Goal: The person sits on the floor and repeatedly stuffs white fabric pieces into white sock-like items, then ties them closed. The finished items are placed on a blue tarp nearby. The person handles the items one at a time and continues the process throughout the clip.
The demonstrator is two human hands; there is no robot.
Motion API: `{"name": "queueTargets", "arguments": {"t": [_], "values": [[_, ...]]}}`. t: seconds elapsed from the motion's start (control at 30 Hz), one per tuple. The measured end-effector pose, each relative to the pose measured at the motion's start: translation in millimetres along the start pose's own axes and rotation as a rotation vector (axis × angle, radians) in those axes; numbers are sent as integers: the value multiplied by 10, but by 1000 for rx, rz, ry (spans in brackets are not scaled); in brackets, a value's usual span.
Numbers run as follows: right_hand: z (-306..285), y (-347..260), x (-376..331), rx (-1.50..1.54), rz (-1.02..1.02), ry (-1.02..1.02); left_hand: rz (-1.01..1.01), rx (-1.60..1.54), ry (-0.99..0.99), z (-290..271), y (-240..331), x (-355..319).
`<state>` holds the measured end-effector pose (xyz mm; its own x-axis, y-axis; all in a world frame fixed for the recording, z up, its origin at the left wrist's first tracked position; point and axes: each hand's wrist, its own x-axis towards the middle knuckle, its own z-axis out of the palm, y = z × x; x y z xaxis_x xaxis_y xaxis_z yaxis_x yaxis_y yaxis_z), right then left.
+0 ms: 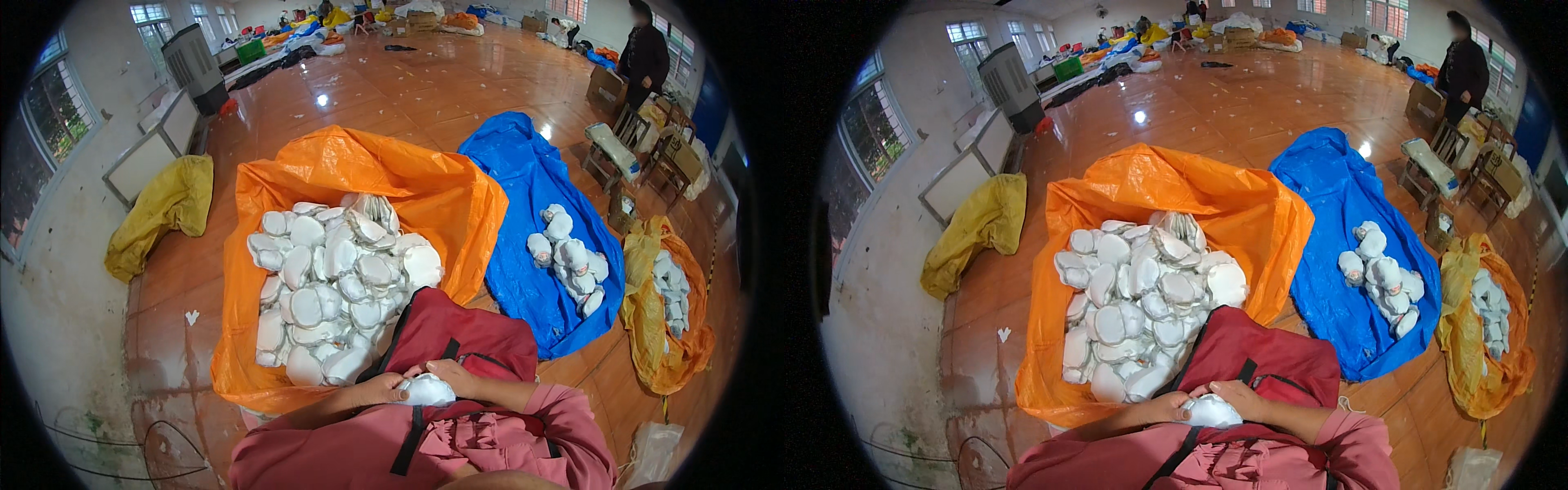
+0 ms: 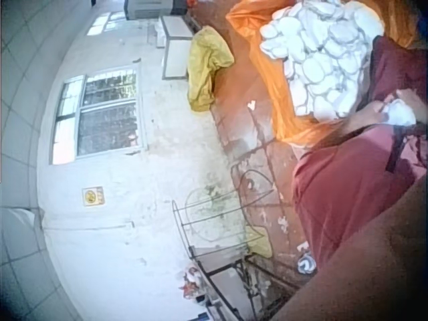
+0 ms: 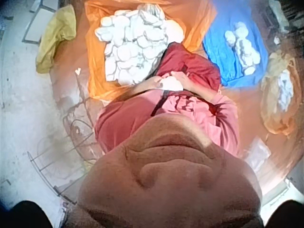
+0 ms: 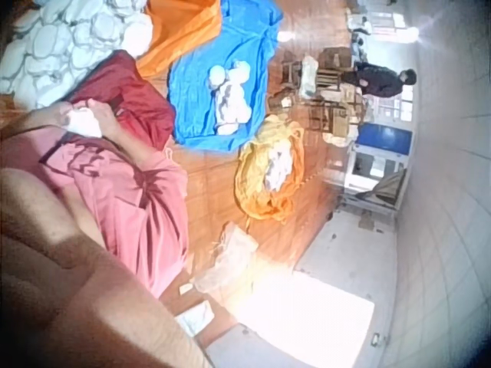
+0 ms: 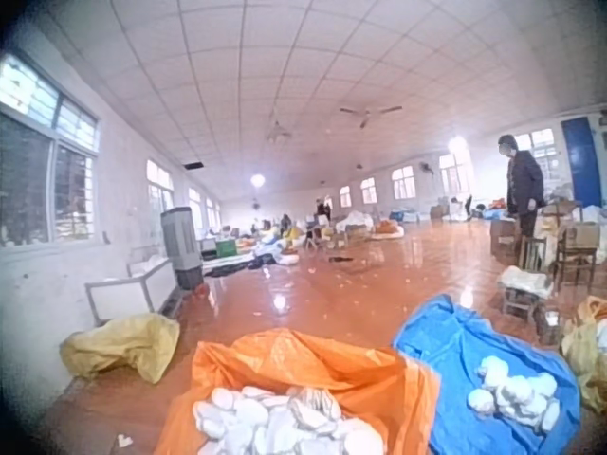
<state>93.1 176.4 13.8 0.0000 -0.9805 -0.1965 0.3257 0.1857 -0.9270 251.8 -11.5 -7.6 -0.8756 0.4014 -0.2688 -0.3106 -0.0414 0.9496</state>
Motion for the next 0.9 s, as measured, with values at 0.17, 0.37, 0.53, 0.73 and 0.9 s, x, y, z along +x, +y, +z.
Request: {"name": "queueTargets", "arguments": {"t": [0.17, 0.37, 0.53, 0.73, 0.9], "values": [[20, -203, 18, -204, -72, -83, 25, 70, 16, 34, 161, -52], [28, -368, 19, -254, -87, -111, -57, 40, -10, -10, 345, -108], [6, -442, 27, -261, -10, -139, -63, -116, -46, -40, 86, -133], [-213, -315, 74, -148, -190, -29, 166, -32, 226, -39, 240, 20], [-249, -388, 172, 183, -347, 229, 235, -472, 407, -67, 379, 199]]}}
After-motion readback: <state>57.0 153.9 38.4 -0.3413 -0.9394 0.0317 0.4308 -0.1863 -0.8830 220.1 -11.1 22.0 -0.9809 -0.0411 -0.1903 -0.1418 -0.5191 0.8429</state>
